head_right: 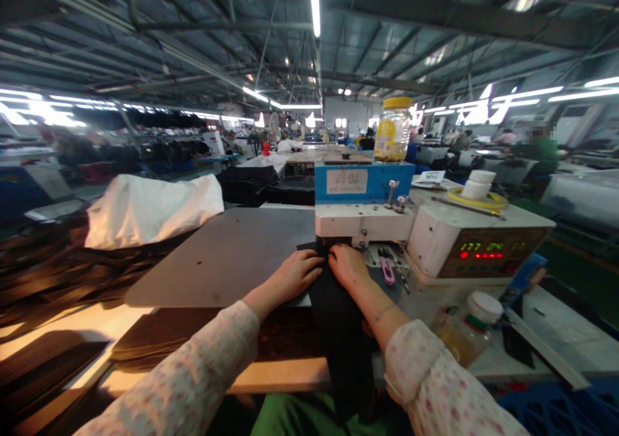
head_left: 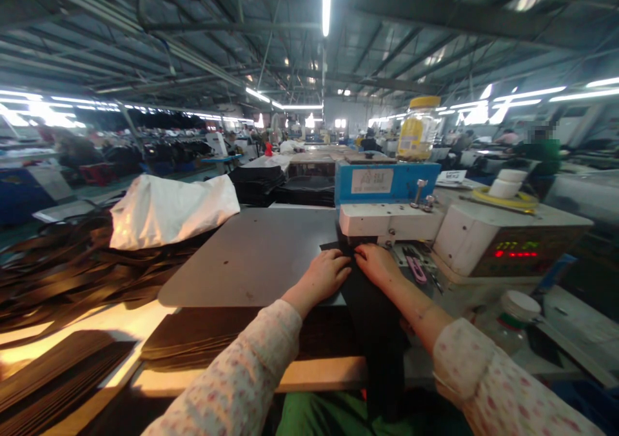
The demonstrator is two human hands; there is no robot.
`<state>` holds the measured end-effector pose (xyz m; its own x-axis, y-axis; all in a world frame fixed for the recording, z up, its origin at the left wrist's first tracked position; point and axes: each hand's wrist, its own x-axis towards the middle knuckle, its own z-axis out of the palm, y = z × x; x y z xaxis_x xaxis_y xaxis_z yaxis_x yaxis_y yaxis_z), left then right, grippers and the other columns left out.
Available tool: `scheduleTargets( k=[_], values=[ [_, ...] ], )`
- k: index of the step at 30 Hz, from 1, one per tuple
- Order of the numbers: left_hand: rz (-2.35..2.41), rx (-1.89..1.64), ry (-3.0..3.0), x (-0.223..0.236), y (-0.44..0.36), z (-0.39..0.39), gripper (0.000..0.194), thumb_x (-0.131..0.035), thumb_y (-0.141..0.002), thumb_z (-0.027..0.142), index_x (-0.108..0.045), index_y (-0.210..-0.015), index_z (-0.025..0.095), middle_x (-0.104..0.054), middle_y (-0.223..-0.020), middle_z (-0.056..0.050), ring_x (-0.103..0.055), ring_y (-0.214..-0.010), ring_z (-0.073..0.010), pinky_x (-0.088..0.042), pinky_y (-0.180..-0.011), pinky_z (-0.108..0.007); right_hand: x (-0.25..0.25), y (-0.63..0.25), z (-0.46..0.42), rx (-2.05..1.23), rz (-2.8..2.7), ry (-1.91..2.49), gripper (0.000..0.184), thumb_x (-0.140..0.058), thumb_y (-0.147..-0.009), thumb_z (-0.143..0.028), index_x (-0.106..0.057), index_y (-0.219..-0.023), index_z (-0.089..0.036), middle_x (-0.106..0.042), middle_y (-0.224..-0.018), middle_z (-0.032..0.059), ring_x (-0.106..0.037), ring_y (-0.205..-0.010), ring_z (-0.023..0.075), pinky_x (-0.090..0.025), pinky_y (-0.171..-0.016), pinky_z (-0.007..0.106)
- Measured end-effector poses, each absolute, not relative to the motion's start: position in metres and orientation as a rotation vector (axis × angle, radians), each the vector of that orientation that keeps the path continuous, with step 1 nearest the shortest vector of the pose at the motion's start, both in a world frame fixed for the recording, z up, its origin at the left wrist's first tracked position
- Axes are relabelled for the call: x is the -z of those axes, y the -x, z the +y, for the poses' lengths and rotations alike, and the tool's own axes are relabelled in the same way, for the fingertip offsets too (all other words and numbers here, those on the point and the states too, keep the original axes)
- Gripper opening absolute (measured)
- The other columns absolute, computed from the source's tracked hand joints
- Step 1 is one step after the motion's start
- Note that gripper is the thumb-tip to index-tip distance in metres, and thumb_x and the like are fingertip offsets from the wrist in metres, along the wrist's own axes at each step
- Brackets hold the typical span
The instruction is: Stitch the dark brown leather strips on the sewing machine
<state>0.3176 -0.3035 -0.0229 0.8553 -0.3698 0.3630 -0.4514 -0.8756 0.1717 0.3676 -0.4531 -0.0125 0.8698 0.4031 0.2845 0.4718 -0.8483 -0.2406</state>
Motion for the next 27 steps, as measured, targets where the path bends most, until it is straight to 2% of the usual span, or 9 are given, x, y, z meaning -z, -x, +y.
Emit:
scheduleTargets(
  k=[27],
  values=[
    [-0.677, -0.516, -2.747, 0.0285, -0.3214, -0.3008, 0.032, -0.043, -0.085, 0.031, -0.057, -0.109, 0.016, -0.055, -0.111, -0.009, -0.050, -0.101, -0.0200, -0.040, -0.091, -0.032, 0.0182, -0.3677, -0.4520, 0.403, -0.642, 2.759, 0.025, -0.042, -0.080, -0.023, -0.062, -0.093, -0.017, -0.064, -0.092, 0.0062, -0.059, -0.082, 0.0158, -0.040, -0.070, 0.023]
  ],
)
